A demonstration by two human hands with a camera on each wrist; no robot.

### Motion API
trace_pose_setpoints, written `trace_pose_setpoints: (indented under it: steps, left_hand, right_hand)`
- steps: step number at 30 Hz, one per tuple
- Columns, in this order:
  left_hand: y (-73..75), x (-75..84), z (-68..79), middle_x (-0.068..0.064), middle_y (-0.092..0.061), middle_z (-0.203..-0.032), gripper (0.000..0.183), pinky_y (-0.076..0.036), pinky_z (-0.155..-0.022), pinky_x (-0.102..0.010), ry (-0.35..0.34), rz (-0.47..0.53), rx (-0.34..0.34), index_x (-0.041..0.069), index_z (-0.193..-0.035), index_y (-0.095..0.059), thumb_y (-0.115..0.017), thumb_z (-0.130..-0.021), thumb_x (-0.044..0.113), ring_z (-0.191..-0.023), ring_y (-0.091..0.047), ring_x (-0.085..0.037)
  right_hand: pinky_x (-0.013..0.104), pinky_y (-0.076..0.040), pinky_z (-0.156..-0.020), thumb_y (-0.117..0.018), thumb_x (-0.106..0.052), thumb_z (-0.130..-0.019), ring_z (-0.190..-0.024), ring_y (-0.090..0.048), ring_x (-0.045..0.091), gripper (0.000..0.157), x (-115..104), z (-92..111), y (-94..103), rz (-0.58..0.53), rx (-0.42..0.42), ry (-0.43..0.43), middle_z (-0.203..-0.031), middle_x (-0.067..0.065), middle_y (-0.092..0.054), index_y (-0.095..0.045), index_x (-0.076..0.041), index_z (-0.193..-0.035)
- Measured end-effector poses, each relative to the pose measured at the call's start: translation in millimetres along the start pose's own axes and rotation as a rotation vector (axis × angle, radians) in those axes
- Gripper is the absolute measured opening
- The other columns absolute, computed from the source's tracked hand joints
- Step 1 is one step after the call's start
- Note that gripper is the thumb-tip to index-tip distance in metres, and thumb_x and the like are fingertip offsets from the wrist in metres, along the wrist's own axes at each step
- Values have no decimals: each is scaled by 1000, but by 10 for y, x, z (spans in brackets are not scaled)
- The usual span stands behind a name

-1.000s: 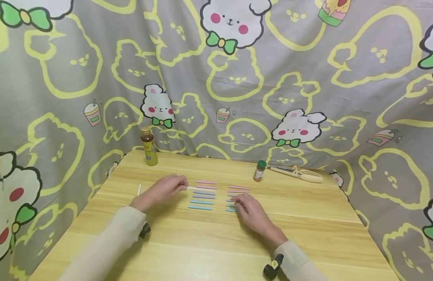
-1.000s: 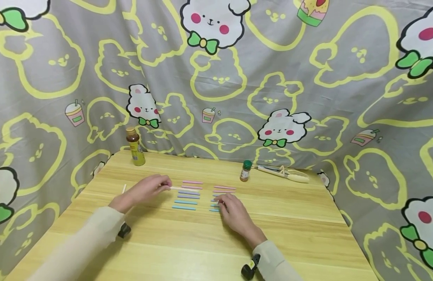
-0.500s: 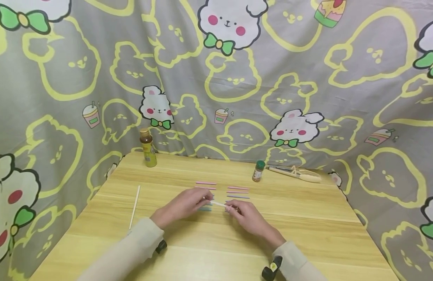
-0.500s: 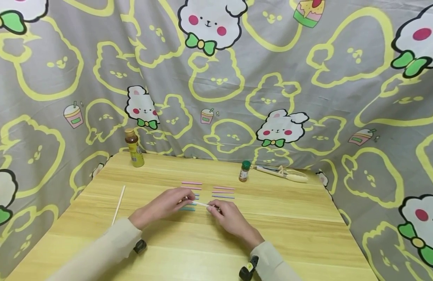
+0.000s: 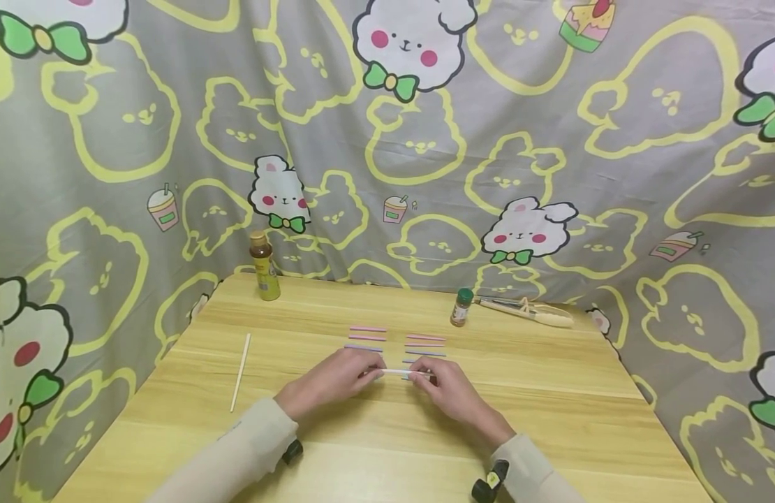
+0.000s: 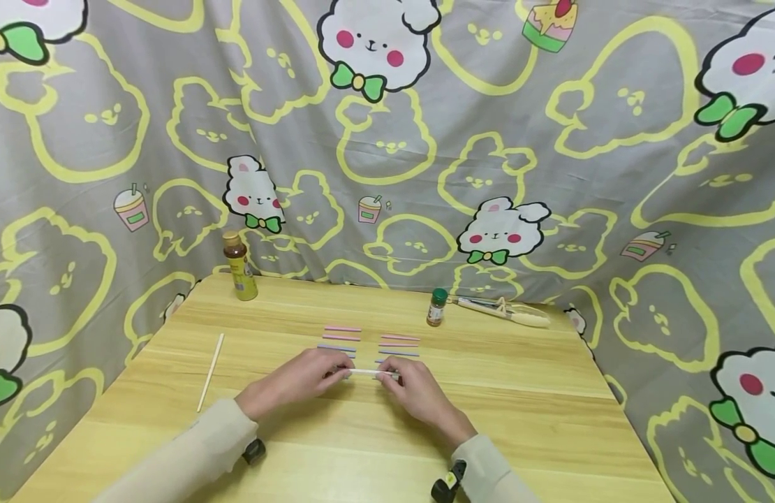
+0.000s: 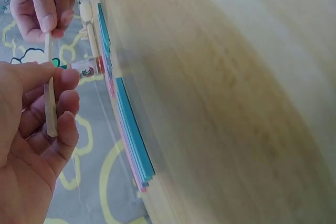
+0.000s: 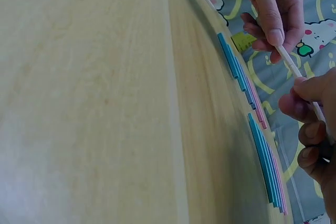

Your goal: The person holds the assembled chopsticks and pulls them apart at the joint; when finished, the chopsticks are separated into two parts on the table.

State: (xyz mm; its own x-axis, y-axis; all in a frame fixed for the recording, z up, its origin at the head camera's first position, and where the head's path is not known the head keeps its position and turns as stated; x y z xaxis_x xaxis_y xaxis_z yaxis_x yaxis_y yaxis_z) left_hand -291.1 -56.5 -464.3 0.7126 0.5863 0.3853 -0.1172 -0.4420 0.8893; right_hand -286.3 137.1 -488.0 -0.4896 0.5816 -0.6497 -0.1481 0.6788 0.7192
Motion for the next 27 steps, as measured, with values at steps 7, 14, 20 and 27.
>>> trace_pose_setpoints:
  steps: [7,14,20,27]
  left_hand:
    - [-25,54,35,5,-79,-99,14,-59,-77,-21,-31,-21,-7,12,-111,-80,-67,-110,19,-82,-63,1]
    - [-44,34,54,5,-78,-96,14,-56,-74,-18,-44,9,-37,11,-110,-79,-66,-110,17,-79,-61,3]
    - [-4,47,29,6,-77,-95,16,-54,-70,-17,-44,52,-71,10,-111,-79,-64,-111,16,-76,-59,4]
    - [-9,81,-2,2,-79,-92,17,-53,-66,-16,-89,76,-74,9,-109,-78,-63,-112,16,-72,-59,4]
  right_hand:
    - [20,-50,-64,-69,-24,-109,-70,-51,-2,17,-5,25,-24,6,-27,87,-85,-2,-73,-78,-11,-102]
    - [20,-48,-62,-67,-22,-110,-69,-49,-3,17,-16,59,-48,10,-32,140,-79,-9,-66,-74,-12,-97]
    - [20,-46,-62,-68,-19,-109,-69,-47,-3,17,-57,68,-12,9,-18,160,-77,-9,-62,-71,-11,-94]
    - [21,-44,-59,-66,-22,-110,-67,-45,-2,20,-29,88,19,1,-39,166,-76,-12,-56,-68,-10,-93]
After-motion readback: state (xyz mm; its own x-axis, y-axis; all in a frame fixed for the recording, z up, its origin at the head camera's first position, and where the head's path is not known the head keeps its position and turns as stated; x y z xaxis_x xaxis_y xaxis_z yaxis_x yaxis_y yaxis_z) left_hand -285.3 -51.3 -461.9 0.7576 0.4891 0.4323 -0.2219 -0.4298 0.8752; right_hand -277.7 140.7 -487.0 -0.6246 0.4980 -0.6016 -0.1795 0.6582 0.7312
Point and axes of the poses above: each hand's wrist, its own z-axis away from the middle knuckle, its own y-axis out of the back of the hand, x = y × z, the point moved 7 cm from there along -z, towards the middle knuckle
